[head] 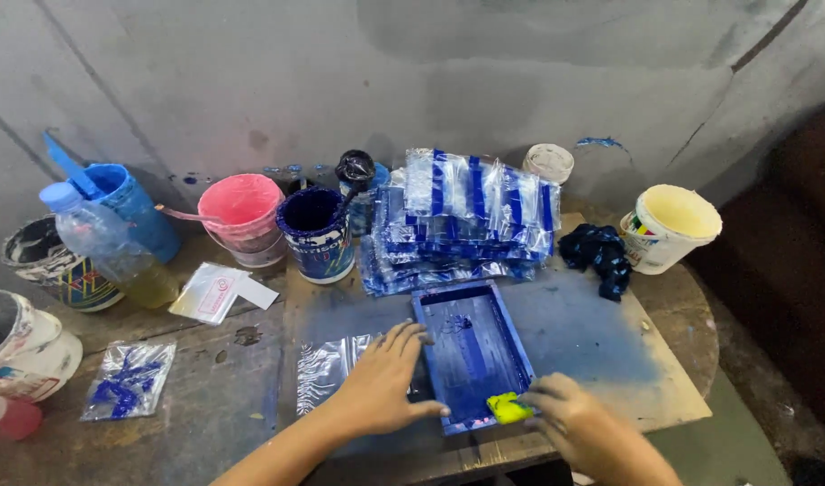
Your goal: Applying blue ink to a screen printing frame using a sponge
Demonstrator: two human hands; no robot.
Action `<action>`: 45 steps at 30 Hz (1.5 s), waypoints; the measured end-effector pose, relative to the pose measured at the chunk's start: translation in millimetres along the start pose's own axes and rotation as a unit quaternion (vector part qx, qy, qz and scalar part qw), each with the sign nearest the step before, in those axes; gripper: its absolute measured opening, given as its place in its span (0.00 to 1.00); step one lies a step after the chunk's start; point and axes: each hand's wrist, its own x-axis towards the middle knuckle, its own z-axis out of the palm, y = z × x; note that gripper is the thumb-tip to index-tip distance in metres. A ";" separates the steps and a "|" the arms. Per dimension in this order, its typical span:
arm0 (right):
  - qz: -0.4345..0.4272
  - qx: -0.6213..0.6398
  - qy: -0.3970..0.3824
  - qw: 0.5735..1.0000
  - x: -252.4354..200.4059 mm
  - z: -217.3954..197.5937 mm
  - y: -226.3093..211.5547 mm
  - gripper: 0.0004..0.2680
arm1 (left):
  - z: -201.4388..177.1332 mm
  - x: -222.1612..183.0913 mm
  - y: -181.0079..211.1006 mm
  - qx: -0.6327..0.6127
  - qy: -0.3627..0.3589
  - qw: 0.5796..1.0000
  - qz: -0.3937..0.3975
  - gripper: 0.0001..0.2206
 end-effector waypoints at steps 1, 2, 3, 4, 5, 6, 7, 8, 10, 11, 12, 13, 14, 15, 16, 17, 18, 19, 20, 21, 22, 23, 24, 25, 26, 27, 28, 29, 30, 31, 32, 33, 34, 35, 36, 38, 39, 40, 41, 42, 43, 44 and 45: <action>0.000 0.000 0.001 1.000 0.6 7.8 2.8 0.16 | 3.6 3.0 -0.9 0.000 0.000 1.000 0.001 0.47; -0.007 -0.023 -0.021 0.999 2.5 15.0 6.2 0.16 | 6.5 6.9 -2.2 0.005 0.029 1.000 0.003 0.47; -0.015 -0.046 -0.043 0.998 4.4 22.2 9.6 0.17 | 9.4 10.7 -3.4 0.010 0.057 0.998 0.005 0.47; -0.015 -0.047 -0.041 0.998 7.5 21.8 5.9 0.17 | 11.5 11.7 -2.9 0.012 0.059 0.998 0.006 0.47; -0.021 -0.043 -0.042 0.998 10.6 21.5 2.4 0.15 | 13.7 12.7 -2.5 0.015 0.050 0.999 0.001 0.49; -0.026 -0.038 -0.042 0.998 12.9 22.4 -1.6 0.13 | 16.3 13.4 -2.2 0.018 0.040 0.999 -0.003 0.52; -0.026 -0.038 -0.039 0.998 15.4 21.5 -3.5 0.13 | 20.3 13.8 -5.4 0.020 0.040 0.999 -0.002 0.52; -0.041 -0.037 -0.033 0.998 17.6 21.3 -5.6 0.13 | 24.9 13.9 -8.8 0.023 0.048 0.999 0.010 0.52; -0.056 -0.036 -0.026 0.997 24.8 25.6 -3.4 0.12 | 32.3 13.9 -14.2 0.026 0.056 0.998 0.021 0.52; -0.095 -0.068 0.018 0.993 29.6 30.2 0.8 0.11 | 35.0 13.7 -16.0 0.025 0.066 0.997 0.025 0.51; -0.134 -0.098 0.062 0.984 33.5 35.4 4.6 0.11 | 38.4 12.8 -17.5 0.023 0.075 0.996 0.028 0.50; -0.134 -0.097 0.061 0.984 39.1 24.0 -4.2 0.11 | 38.8 12.7 -18.5 0.023 0.075 0.997 0.027 0.50; -0.049 -0.071 0.032 0.996 43.8 12.8 -12.8 0.10 | 40.0 12.8 -19.0 0.032 0.078 0.996 0.029 0.50; 0.037 -0.045 0.002 0.998 48.4 1.5 -21.5 0.09 | 41.1 12.8 -19.5 0.042 0.082 0.995 0.031 0.49; 0.037 -0.045 0.002 0.998 58.7 -6.4 -22.3 0.09 | 40.4 11.9 -19.0 0.041 0.082 0.995 0.031 0.49; 0.064 0.009 0.024 0.998 68.9 -14.3 -23.3 0.10 | 39.5 10.9 -18.4 0.038 0.084 0.995 0.032 0.47; 0.089 0.062 0.048 0.993 80.0 -22.6 -24.2 0.11 | 38.3 10.2 -18.1 0.036 0.087 0.995 0.033 0.46; 0.088 0.061 0.048 0.993 94.7 -20.5 -15.4 0.11 | 36.1 9.7 -17.1 0.036 0.088 0.995 0.032 0.46; 0.041 0.040 0.084 0.995 109.1 -18.1 -6.6 0.11 | 34.2 8.9 -16.0 0.033 0.064 0.997 0.016 0.46; -0.006 0.018 0.120 0.993 123.5 -15.7 2.3 0.10 | 32.2 8.4 -14.8 0.029 0.040 0.999 0.001 0.47; -0.006 0.018 0.119 0.993 135.4 -13.7 1.9 0.10 | 31.0 8.3 -14.5 0.029 0.040 0.999 0.000 0.47; -0.026 -0.007 0.134 0.991 147.3 -11.7 1.5 0.10 | 29.7 8.4 -14.3 0.024 0.032 0.999 0.002 0.47; -0.045 -0.032 0.148 0.987 159.0 -9.7 1.1 0.10 | 28.6 8.3 -13.9 0.019 0.024 1.000 0.004 0.47; -0.046 -0.033 0.147 0.988 166.2 -5.4 5.7 0.10 | 28.2 8.4 -13.8 0.018 0.024 1.000 0.004 0.47; -0.077 -0.074 0.157 0.982 173.4 -0.6 10.3 0.09 | 27.9 8.4 -14.0 0.022 0.027 0.999 0.005 0.47; -0.108 -0.115 0.167 0.973 180.7 4.3 14.8 0.09 | 27.5 8.4 -14.3 0.027 0.030 0.999 0.006 0.47; -0.108 -0.115 0.167 0.973 177.5 4.2 12.3 0.09 | 27.9 8.5 -15.0 0.026 0.030 0.999 0.006 0.47; -0.093 -0.103 0.137 0.981 174.3 4.2 9.8 0.11 | 28.3 8.6 -15.8 0.026 0.031 0.999 0.005 0.47; -0.078 -0.093 0.107 0.987 170.2 3.9 8.0 0.12 | 29.6 9.2 -16.0 0.025 0.033 0.999 0.006 0.46; -0.077 -0.093 0.106 0.987 160.1 5.8 7.8 0.12 | 31.5 9.5 -16.9 0.024 0.033 0.999 0.006 0.46; -0.077 -0.099 0.089 0.988 150.5 7.2 7.5 0.13 | 32.7 10.1 -17.9 0.027 0.035 0.999 0.006 0.46; -0.077 -0.104 0.072 0.989 140.8 8.4 7.1 0.15 | 33.9 10.7 -18.7 0.030 0.038 0.999 0.005 0.46; -0.077 -0.105 0.072 0.989 130.7 14.0 10.3 0.15 | 35.1 10.9 -19.3 0.030 0.038 0.999 0.005 0.46; -0.085 -0.110 0.072 0.988 120.5 19.6 13.5 0.15 | 36.4 11.2 -20.0 0.033 0.042 0.999 0.006 0.46; -0.092 -0.115 0.071 0.986 110.6 25.2 16.6 0.16 | 37.5 11.4 -20.7 0.036 0.046 0.998 0.007 0.47; -0.125 -0.117 0.084 0.982 87.5 33.0 15.7 0.15 | 33.8 10.8 -18.8 0.033 0.040 0.999 0.005 0.46; -0.157 -0.118 0.096 0.976 75.9 37.1 15.2 0.14 | 32.3 10.0 -17.9 0.030 0.034 0.999 0.002 0.45; -0.158 -0.118 0.094 0.976 67.8 38.6 13.6 0.14 | 30.7 9.5 -16.9 0.028 0.035 0.999 0.000 0.45; -0.172 -0.114 0.087 0.975 59.6 39.9 12.2 0.13 | 29.0 8.9 -15.7 0.027 0.028 0.999 -0.004 0.47; -0.184 -0.110 0.080 0.974 50.5 41.3 10.6 0.12 | 27.2 8.7 -14.3 0.026 0.020 0.999 -0.007 0.48; -0.183 -0.110 0.079 0.974 48.4 38.4 6.7 0.12 | 28.6 8.7 -15.3 0.025 0.020 0.999 -0.007 0.48; -0.187 -0.115 0.060 0.974 46.7 35.0 3.1 0.11 | 29.4 9.4 -16.2 0.026 0.020 0.999 -0.009 0.50; -0.191 -0.121 0.041 0.973 44.7 31.5 -0.7 0.10 | 30.3 10.0 -16.9 0.027 0.021 0.999 -0.012 0.52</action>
